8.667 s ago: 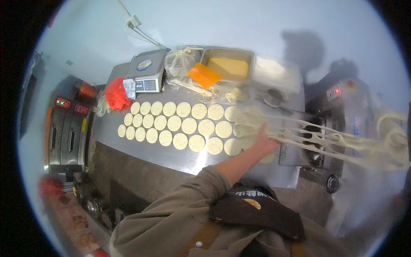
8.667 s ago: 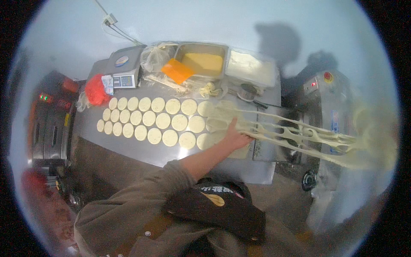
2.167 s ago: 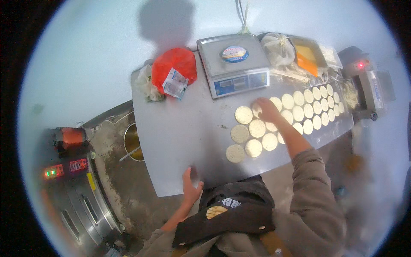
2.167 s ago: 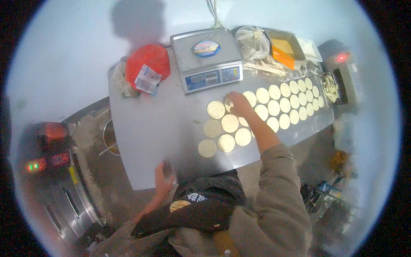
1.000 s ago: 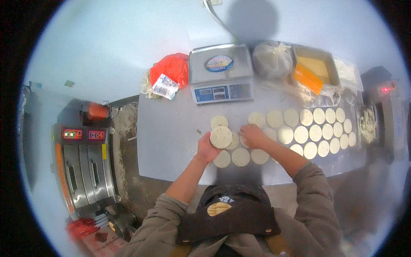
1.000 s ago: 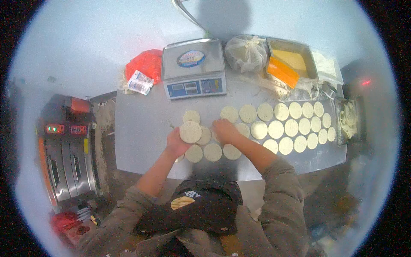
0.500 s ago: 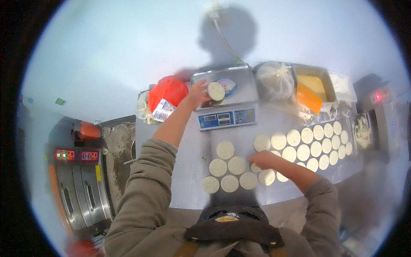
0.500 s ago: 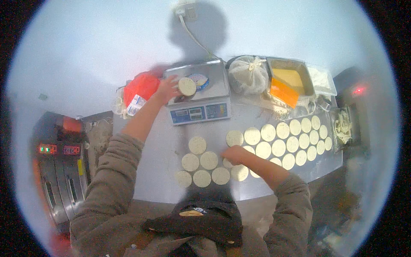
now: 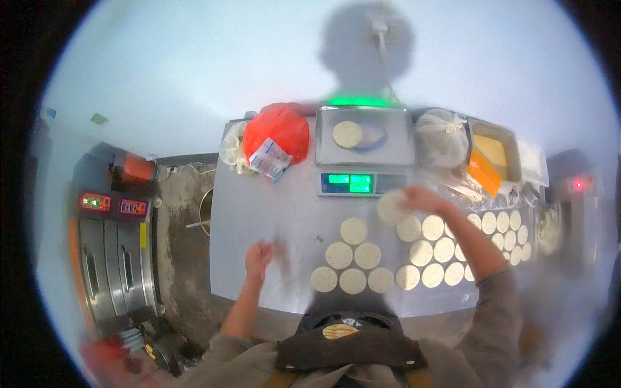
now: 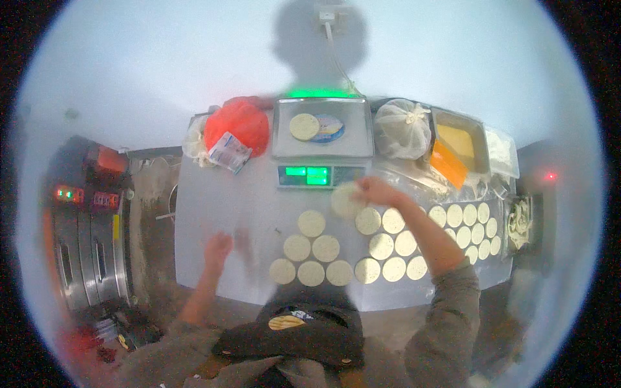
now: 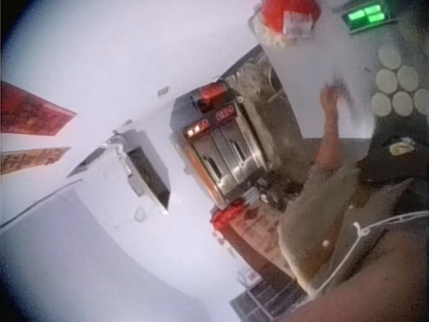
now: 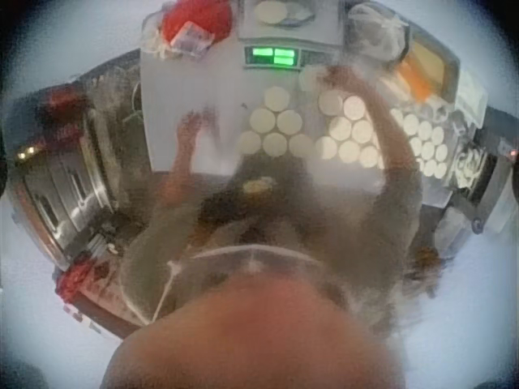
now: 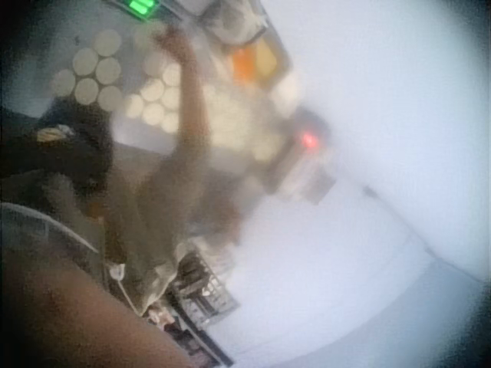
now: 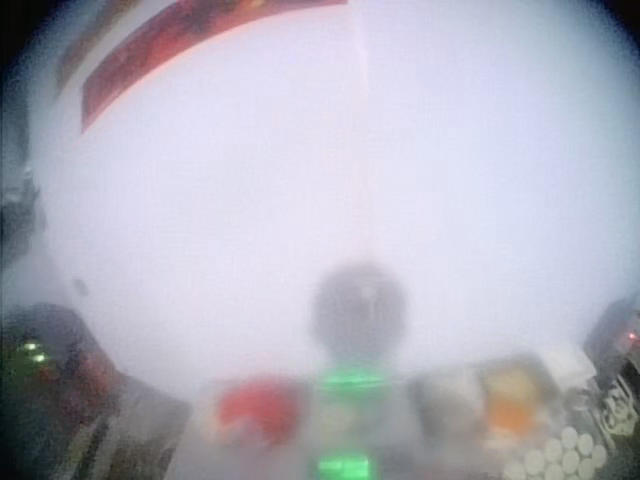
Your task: The person cuts circular pieces from a sheet of dough using a round cutter, then arranges them on a baking tray. They also weigh some dough pieces on a digital scale and place them on the tray.
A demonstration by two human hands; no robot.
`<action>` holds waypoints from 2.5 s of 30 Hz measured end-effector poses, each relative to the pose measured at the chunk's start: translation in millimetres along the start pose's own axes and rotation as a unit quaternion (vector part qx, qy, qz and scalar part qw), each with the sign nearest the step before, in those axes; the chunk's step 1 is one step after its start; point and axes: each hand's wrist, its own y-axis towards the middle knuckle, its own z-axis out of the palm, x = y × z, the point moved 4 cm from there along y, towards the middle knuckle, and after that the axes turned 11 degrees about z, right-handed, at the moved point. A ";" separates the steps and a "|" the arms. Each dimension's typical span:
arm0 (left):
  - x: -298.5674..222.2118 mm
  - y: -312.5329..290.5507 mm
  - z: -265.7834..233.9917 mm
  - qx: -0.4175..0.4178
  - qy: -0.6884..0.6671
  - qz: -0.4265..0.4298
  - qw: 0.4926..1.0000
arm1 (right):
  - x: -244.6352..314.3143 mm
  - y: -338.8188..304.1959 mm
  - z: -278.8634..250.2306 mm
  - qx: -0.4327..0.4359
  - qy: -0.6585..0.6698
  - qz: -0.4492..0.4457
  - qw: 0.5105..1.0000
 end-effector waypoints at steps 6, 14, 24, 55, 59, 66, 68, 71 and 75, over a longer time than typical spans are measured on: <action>122.9 -220.3 -103.2 -0.196 -0.124 -0.222 0.947 | 68.3 51.8 -93.4 -0.079 0.266 -0.026 0.960; 131.5 -329.3 -112.7 -0.197 -0.067 -0.273 0.939 | 30.2 127.6 -86.5 -0.256 0.200 0.026 0.946; 110.5 -297.3 -89.9 -0.096 -0.022 -0.222 0.970 | -2.1 -12.6 -20.4 -0.424 0.078 -0.100 0.897; 293.7 -461.0 219.1 0.645 0.407 -0.155 0.628 | -12.4 -543.9 473.6 -0.460 0.250 -0.258 0.812; 285.4 -486.2 169.3 0.648 0.450 -0.161 0.593 | -129.3 -628.3 520.1 -0.540 0.457 -0.115 0.697; 267.9 -546.9 137.3 0.650 0.533 -0.123 0.527 | -407.9 -892.3 671.2 -0.694 0.605 0.164 0.353; 268.7 -575.4 139.9 0.642 0.548 -0.112 0.524 | -481.8 -1026.4 689.4 -0.808 0.436 0.324 0.226; 268.9 -622.9 145.6 0.627 0.562 -0.105 0.529 | -538.6 -1234.5 708.0 -0.878 0.104 0.466 -0.033; 269.1 -675.0 152.6 0.617 0.565 -0.098 0.539 | -603.8 -1423.4 719.1 -0.847 0.159 0.490 -0.136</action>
